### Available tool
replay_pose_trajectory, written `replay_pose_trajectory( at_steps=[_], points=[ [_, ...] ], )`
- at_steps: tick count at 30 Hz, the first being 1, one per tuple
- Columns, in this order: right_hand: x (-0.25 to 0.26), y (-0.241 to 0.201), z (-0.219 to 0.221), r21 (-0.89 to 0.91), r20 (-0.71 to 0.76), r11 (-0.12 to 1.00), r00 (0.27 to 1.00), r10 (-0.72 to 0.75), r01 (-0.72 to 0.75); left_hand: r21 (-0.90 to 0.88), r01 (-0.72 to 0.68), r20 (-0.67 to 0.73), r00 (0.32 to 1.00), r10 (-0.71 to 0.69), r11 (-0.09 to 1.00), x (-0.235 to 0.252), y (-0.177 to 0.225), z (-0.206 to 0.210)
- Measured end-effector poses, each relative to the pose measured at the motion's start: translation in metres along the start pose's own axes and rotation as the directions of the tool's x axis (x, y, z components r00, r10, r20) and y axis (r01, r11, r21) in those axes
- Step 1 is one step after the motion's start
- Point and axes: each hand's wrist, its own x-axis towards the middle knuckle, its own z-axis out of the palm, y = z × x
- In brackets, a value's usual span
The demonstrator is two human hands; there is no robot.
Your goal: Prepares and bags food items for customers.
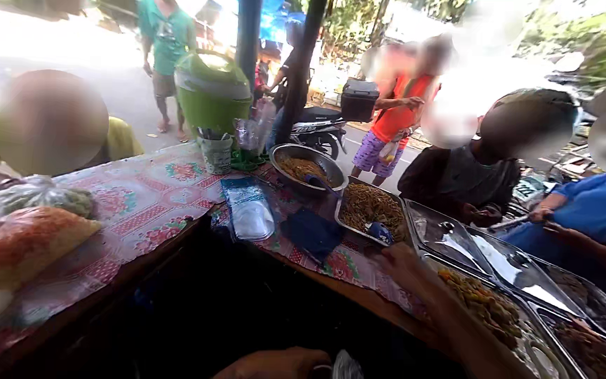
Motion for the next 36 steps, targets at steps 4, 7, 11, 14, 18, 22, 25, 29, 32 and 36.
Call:
replay_pose_trajectory(
  at_steps=[4,7,11,14,18,22,25,29,32,36],
  points=[
    [0.050,0.007,0.002,-0.245,0.070,0.886,0.904,0.421,-0.394,-0.172,0.045,-0.228,0.970,-0.084,0.984,-0.027,-0.019,0.010],
    [0.050,0.009,0.018,-0.234,0.084,0.850,0.861,0.502,-0.473,-0.412,0.015,-0.396,0.898,-0.194,0.911,-0.039,-0.025,0.018],
    [0.061,0.032,0.029,-0.232,0.043,0.828,0.845,0.533,-0.511,-0.632,-0.145,-0.556,0.769,-0.316,0.761,-0.042,-0.010,0.021],
    [0.060,0.050,0.001,-0.212,0.017,0.886,0.905,0.425,-0.412,-0.627,-0.205,-0.613,0.726,-0.313,0.752,-0.035,0.000,0.014],
    [0.092,0.083,-0.051,-0.142,-0.001,0.948,0.957,0.289,-0.286,-0.600,-0.330,-0.679,0.691,-0.247,0.728,-0.009,0.008,0.000],
    [0.189,0.134,-0.065,0.015,-0.039,0.966,0.965,0.258,-0.257,-0.570,-0.437,-0.738,0.644,-0.200,0.696,0.053,0.032,-0.024],
    [0.235,0.137,-0.059,0.161,-0.051,0.950,0.959,0.280,-0.269,-0.589,-0.499,-0.756,0.618,-0.215,0.636,0.108,0.062,-0.042],
    [0.231,0.149,-0.027,0.195,0.070,0.961,0.980,0.186,-0.196,-0.552,-0.598,-0.790,0.599,-0.133,0.581,0.159,0.067,-0.064],
    [0.183,0.142,-0.060,0.069,0.233,0.979,0.957,0.171,-0.192,-0.664,-0.545,-0.745,0.543,-0.388,0.512,0.179,0.076,-0.078],
    [0.190,0.163,-0.109,0.051,0.186,0.982,0.968,0.169,-0.182,-0.636,-0.574,-0.763,0.568,-0.309,0.516,0.194,0.058,-0.094]
  ],
)
